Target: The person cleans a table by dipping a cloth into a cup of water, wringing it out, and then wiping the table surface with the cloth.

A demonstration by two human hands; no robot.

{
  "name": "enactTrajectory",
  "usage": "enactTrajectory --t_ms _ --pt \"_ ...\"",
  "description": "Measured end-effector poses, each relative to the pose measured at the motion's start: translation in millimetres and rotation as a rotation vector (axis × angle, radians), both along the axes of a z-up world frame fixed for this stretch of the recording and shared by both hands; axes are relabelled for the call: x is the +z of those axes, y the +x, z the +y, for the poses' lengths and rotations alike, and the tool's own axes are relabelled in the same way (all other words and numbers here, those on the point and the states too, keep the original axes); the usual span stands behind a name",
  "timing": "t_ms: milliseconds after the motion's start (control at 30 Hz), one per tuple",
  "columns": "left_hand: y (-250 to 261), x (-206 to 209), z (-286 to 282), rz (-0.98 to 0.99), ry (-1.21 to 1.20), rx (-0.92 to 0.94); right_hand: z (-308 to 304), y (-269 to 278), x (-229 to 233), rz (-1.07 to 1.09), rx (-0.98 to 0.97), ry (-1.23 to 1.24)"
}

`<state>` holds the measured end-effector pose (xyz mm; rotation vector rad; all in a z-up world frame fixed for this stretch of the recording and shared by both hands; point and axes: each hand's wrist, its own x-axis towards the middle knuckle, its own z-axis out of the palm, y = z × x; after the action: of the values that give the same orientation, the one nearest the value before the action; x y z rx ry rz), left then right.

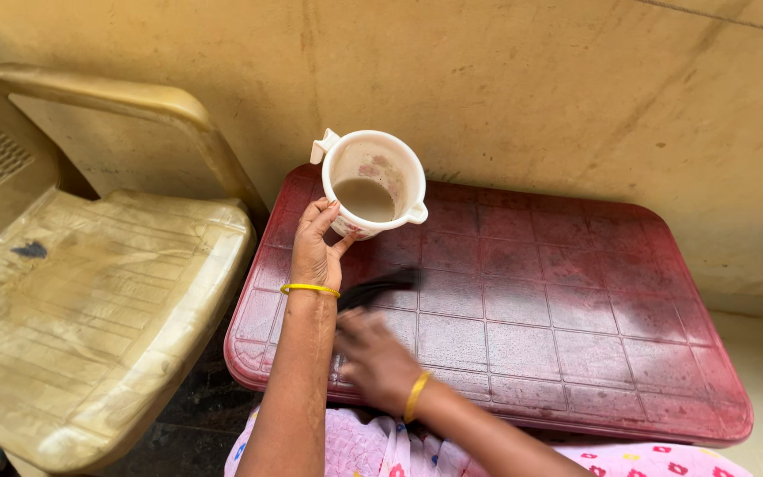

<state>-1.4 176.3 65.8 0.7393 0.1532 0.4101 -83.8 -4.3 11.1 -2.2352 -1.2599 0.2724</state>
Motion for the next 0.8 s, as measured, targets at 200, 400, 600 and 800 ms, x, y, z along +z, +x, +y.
enactTrajectory --t_ms 200,400,600,800 --pt "2 -3 -13 0.051 0.000 -0.042 -1 -30 30 -0.046 0.236 0.113" --pt "13 -17 -36 0.053 -0.060 -0.155 -155 12 36 0.015 0.094 -0.137" --pt "19 -34 -78 0.108 -0.100 -0.286 -413 73 17 0.003 -0.501 -0.958" --pt "23 -56 -122 0.091 -0.101 -0.432 -570 102 23 0.123 -0.937 -1.186"
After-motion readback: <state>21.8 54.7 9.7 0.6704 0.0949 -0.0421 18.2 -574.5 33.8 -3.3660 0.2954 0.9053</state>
